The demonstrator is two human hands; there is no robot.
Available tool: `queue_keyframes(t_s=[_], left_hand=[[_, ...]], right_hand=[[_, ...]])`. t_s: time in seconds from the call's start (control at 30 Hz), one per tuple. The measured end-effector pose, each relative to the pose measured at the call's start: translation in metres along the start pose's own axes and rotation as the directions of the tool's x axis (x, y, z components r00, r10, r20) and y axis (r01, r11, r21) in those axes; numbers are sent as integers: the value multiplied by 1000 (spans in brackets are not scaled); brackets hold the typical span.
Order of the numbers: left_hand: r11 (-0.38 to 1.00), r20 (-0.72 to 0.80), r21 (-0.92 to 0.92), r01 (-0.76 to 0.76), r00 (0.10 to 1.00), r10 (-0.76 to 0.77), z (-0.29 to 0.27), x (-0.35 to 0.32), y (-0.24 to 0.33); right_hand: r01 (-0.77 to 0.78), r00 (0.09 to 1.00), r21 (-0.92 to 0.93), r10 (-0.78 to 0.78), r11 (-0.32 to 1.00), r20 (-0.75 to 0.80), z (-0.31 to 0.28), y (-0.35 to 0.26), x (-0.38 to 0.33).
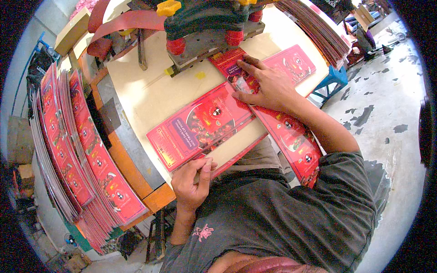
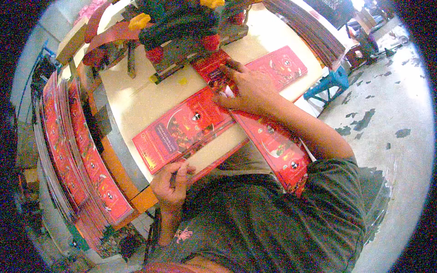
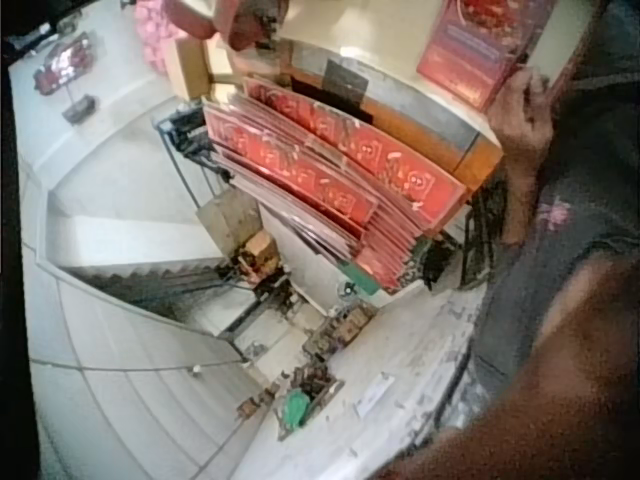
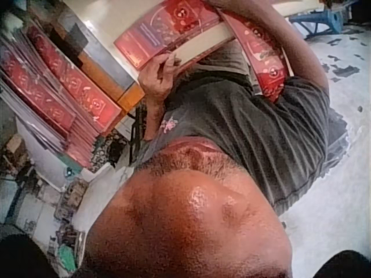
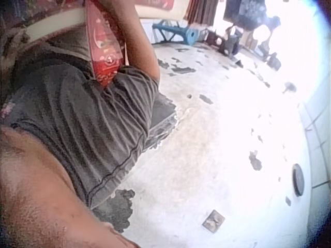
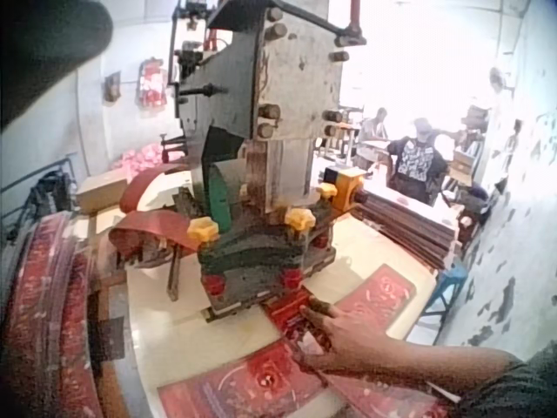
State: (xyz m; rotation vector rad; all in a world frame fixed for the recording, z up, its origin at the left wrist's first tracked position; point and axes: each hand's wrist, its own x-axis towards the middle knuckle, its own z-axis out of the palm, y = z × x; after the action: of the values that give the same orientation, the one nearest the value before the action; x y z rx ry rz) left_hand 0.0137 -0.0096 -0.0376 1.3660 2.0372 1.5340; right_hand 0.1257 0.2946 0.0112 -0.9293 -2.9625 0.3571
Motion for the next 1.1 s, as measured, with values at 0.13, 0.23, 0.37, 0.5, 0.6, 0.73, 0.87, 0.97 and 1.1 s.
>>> queue_keyframes(t_s=[0.13, 0.23, 0.37, 0.5, 0.6, 0.73, 0.87, 0.97, 1.1], left_hand=[[1000, 2, 10, -5, 1000, 5, 0, -1, -1], [1000, 3, 3, 2, 1000, -2, 0, -1, -1], [1000, 3, 0, 11, 1000, -11, 1, -2, -2], [999, 8, -21, 39, 999, -38, 1, -3, -3], [999, 2, -21, 28, 1000, -28, 1, -3, -3], [999, 10, -8, 35, 999, -35, 1, -3, -1], [999, 8, -9, 31, 999, -31, 2, -1, -1], [1000, 6, -9, 30, 1000, -30, 1, -1, -1], [1000, -1, -2, 21, 1000, -21, 1, -2, -1]], right_hand=[[-22, 999, 3, 22, 1000, 36, -2, -1, 0], [-2, 1000, -1, 2, 1000, -7, 1, 2, -1], [1, 1000, -2, -1, 1000, -18, 3, 2, 0], [-1, 1000, 0, 1, 1000, -13, 1, 1, 0], [3, 1000, -8, -3, 1000, -11, 1, 1, 0], [1, 1000, -18, -2, 1000, -16, 1, 0, -2], [-3, 1000, -4, 3, 1000, -1, 2, 1, 0], [3, 1000, 9, -3, 1000, -12, 3, 2, -1], [1, 1000, 10, -1, 1000, 1, -2, -2, -1]])
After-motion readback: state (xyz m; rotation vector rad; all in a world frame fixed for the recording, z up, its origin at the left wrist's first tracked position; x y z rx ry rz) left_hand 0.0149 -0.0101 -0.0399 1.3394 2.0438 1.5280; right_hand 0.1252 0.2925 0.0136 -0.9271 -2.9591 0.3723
